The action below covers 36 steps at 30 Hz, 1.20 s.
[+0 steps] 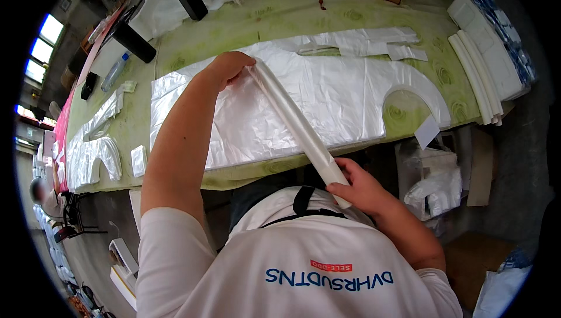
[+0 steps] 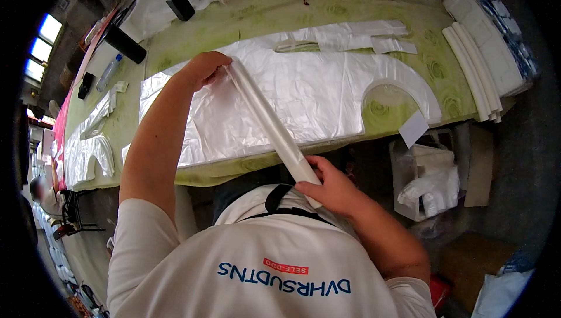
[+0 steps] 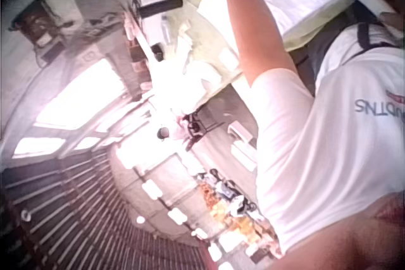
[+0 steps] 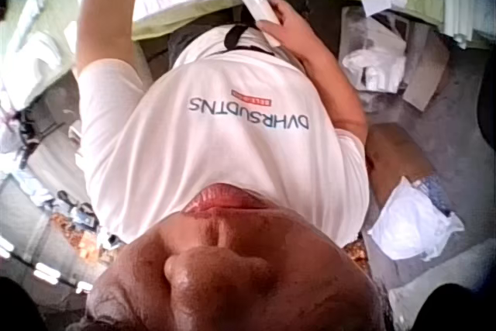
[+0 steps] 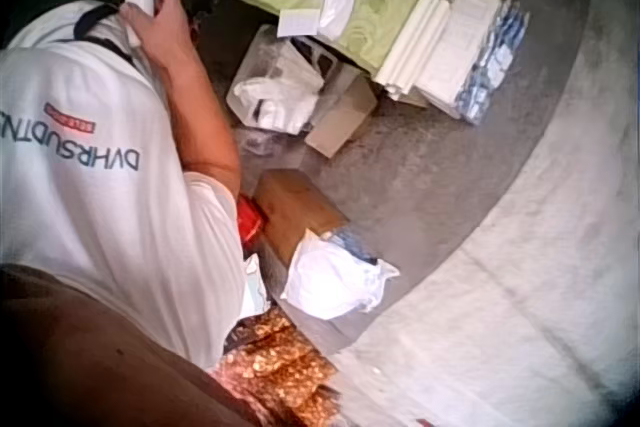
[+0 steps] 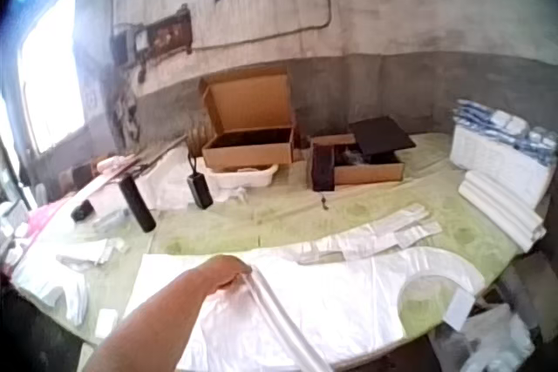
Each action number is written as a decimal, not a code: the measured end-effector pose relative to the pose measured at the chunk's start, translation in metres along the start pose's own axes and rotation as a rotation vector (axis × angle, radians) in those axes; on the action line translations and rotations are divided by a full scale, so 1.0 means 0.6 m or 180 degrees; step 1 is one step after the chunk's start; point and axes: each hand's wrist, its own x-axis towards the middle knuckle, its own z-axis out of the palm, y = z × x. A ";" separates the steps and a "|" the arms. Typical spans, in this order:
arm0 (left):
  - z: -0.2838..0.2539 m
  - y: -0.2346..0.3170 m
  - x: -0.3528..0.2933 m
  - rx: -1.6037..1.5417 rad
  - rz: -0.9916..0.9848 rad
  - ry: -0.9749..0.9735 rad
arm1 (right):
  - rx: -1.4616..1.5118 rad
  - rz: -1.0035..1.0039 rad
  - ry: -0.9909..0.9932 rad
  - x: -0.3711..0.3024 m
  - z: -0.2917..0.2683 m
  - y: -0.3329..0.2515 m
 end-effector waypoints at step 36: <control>0.125 -0.186 -0.279 0.2600 0.4068 -0.0746 | -0.4058 -0.1835 0.1161 0.013 -0.155 -0.135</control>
